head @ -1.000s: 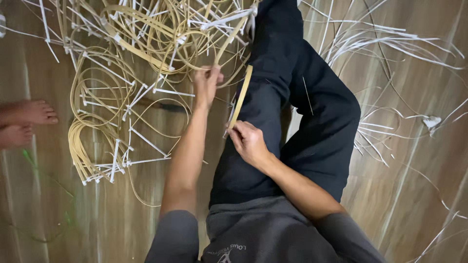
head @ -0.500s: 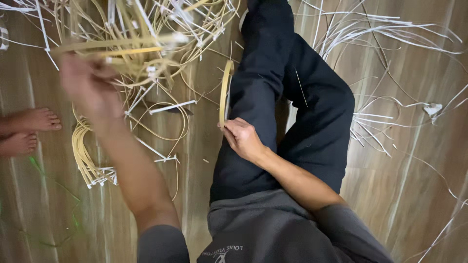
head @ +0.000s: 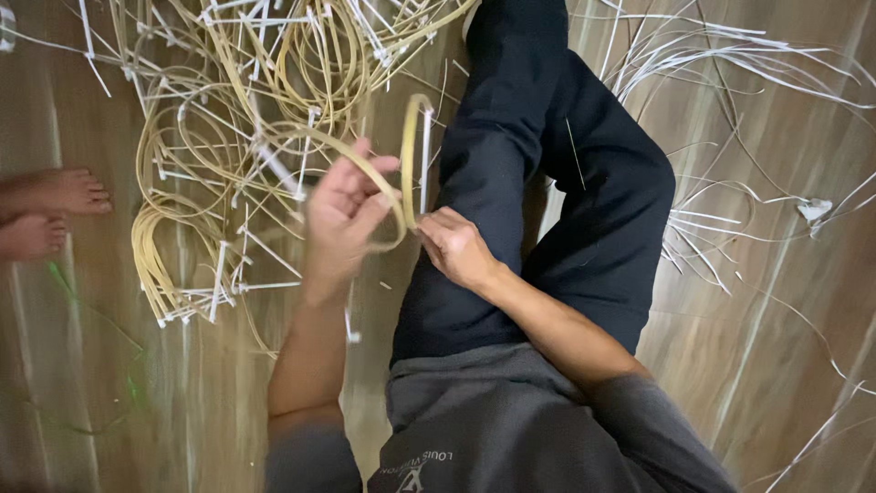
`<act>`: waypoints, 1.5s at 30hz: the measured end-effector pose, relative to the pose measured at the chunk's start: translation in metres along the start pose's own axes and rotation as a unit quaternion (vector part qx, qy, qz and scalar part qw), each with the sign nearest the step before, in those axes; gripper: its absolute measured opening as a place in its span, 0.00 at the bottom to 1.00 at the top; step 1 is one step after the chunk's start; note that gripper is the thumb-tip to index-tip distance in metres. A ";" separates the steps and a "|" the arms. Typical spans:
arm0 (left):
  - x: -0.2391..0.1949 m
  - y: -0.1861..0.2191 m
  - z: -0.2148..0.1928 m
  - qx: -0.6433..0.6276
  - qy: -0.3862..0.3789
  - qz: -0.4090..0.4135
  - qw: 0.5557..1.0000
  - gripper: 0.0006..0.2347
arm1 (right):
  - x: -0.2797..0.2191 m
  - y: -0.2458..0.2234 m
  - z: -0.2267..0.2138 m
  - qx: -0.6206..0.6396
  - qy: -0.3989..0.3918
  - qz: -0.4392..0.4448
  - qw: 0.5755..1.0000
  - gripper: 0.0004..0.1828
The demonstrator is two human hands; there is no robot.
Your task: The person sits on the floor and assembles a craft frame by bending a flexible wooden strip into a loop and securing it with white plastic zip ties. They use scissors to trim the excess length of the zip ties after tightening them around the wooden frame.
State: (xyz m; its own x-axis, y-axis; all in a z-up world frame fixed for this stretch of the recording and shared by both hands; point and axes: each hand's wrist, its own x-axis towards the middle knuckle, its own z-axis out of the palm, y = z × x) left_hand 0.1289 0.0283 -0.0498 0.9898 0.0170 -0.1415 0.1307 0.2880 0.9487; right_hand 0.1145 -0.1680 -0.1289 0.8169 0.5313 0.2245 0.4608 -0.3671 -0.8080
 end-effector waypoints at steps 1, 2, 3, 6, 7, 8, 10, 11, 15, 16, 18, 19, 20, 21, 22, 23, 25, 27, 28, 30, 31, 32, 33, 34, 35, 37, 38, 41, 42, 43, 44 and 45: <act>-0.002 -0.006 0.005 0.002 0.001 -0.005 1.000 0.25 | 0.000 -0.001 0.000 0.006 -0.005 -0.012 1.000 0.05; -0.004 -0.011 0.008 0.006 0.018 -0.014 1.000 0.23 | 0.001 -0.002 0.000 0.013 -0.010 -0.024 1.000 0.05; -0.005 -0.017 0.010 0.010 0.034 -0.023 0.999 0.21 | 0.001 -0.003 -0.001 0.018 -0.008 -0.030 0.999 0.06; -0.014 -0.028 0.017 -0.017 0.059 -0.037 0.997 0.17 | 0.002 -0.004 -0.004 0.020 -0.016 -0.042 0.999 0.09; -0.017 -0.029 0.019 -0.032 0.064 -0.040 0.997 0.16 | 0.003 -0.003 -0.004 0.015 -0.030 -0.041 0.999 0.08; -0.020 -0.031 0.020 -0.018 0.044 -0.043 0.998 0.16 | 0.003 -0.004 -0.004 0.010 -0.043 -0.038 0.998 0.08; -0.025 -0.032 0.021 0.011 0.004 -0.048 0.999 0.15 | 0.002 -0.004 -0.002 0.021 -0.015 -0.051 0.998 0.11; -0.026 -0.032 0.022 0.016 -0.001 -0.047 0.999 0.14 | 0.002 -0.004 -0.002 0.027 -0.001 -0.058 0.998 0.13; -0.026 -0.034 0.018 0.046 -0.008 -0.053 0.997 0.11 | 0.003 -0.007 -0.005 0.038 -0.017 -0.024 0.999 0.13; -0.026 -0.035 0.016 0.056 -0.007 -0.057 0.997 0.10 | 0.005 -0.008 -0.007 0.043 -0.029 0.008 0.999 0.13; -0.026 -0.037 0.010 0.030 0.003 -0.044 0.999 0.10 | 0.008 -0.009 -0.012 0.075 -0.048 0.049 0.995 0.15; -0.025 -0.038 0.007 0.018 0.008 -0.038 0.999 0.10 | 0.011 -0.008 -0.016 0.102 -0.056 0.058 0.991 0.19; -0.026 -0.039 0.003 0.022 0.003 -0.031 0.999 0.09 | 0.012 -0.008 -0.019 0.130 -0.066 0.068 0.987 0.23; -0.028 -0.041 0.000 0.026 -0.002 -0.025 0.999 0.08 | 0.014 -0.006 -0.022 0.235 -0.072 0.094 0.965 0.23; -0.030 -0.044 -0.001 0.030 -0.004 -0.018 0.999 0.08 | 0.015 -0.003 -0.025 0.338 -0.081 0.119 0.930 0.23; -0.032 -0.047 -0.001 0.041 -0.022 -0.032 0.998 0.08 | 0.016 -0.001 -0.027 0.436 -0.088 0.143 0.884 0.23; -0.037 -0.055 0.000 0.065 -0.060 -0.060 0.994 0.08 | 0.018 0.003 -0.027 0.555 -0.091 0.167 0.810 0.19; -0.044 -0.066 0.003 0.127 -0.047 -0.068 0.988 0.07 | 0.019 0.006 -0.024 0.611 -0.076 0.209 0.760 0.17; -0.046 -0.073 0.003 0.159 -0.043 -0.072 0.984 0.07 | 0.019 0.008 -0.022 0.611 -0.057 0.241 0.752 0.17; -0.050 -0.085 -0.001 0.168 -0.045 -0.107 0.979 0.06 | 0.017 0.011 -0.016 0.605 -0.026 0.280 0.744 0.16; -0.051 -0.092 -0.007 0.172 -0.047 -0.124 0.976 0.06 | 0.017 0.012 -0.012 0.600 -0.015 0.288 0.746 0.14; -0.048 -0.100 -0.014 0.181 -0.044 -0.153 0.971 0.06 | 0.015 0.014 -0.010 0.595 -0.005 0.296 0.747 0.13; -0.041 -0.108 -0.025 0.189 -0.040 -0.182 0.964 0.06 | 0.014 0.016 -0.008 0.585 -0.005 0.311 0.750 0.13; -0.033 -0.115 -0.038 0.198 -0.037 -0.211 0.957 0.06 | 0.013 0.018 -0.006 0.575 -0.004 0.324 0.751 0.12; -0.020 -0.123 -0.053 0.137 0.044 -0.179 0.973 0.05 | 0.013 0.019 -0.004 0.566 -0.003 0.337 0.752 0.12; 0.015 -0.139 -0.086 0.058 0.211 -0.164 0.962 0.07 | 0.013 0.022 0.000 0.556 -0.008 0.349 0.754 0.13; 0.034 -0.148 -0.102 0.041 0.296 -0.181 0.937 0.08 | 0.013 0.023 0.002 0.550 -0.010 0.357 0.755 0.13; 0.090 -0.176 -0.139 -0.009 0.420 -0.237 0.876 0.07 | 0.013 0.027 0.007 0.519 -0.019 0.383 0.763 0.14; 0.101 -0.185 -0.148 -0.028 0.431 -0.251 0.866 0.07 | 0.012 0.027 0.008 0.521 -0.023 0.376 0.766 0.14; 0.111 -0.192 -0.155 -0.044 0.440 -0.265 0.857 0.07 | 0.010 0.028 0.009 0.522 -0.026 0.369 0.769 0.13; 0.118 -0.198 -0.160 -0.052 0.440 -0.272 0.854 0.07 | 0.010 0.029 0.010 0.523 -0.031 0.360 0.772 0.13; 0.125 -0.202 -0.164 -0.061 0.439 -0.278 0.852 0.07 | 0.009 0.030 0.009 0.524 -0.032 0.361 0.771 0.13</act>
State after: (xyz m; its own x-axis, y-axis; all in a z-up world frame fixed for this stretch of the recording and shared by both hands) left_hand 0.2169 0.1288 -0.3055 0.3464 0.5398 -0.7672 0.5053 0.5816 0.6375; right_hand 0.1325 -0.1672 -0.1560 0.6950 0.5263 -0.4899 -0.6664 0.2155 -0.7138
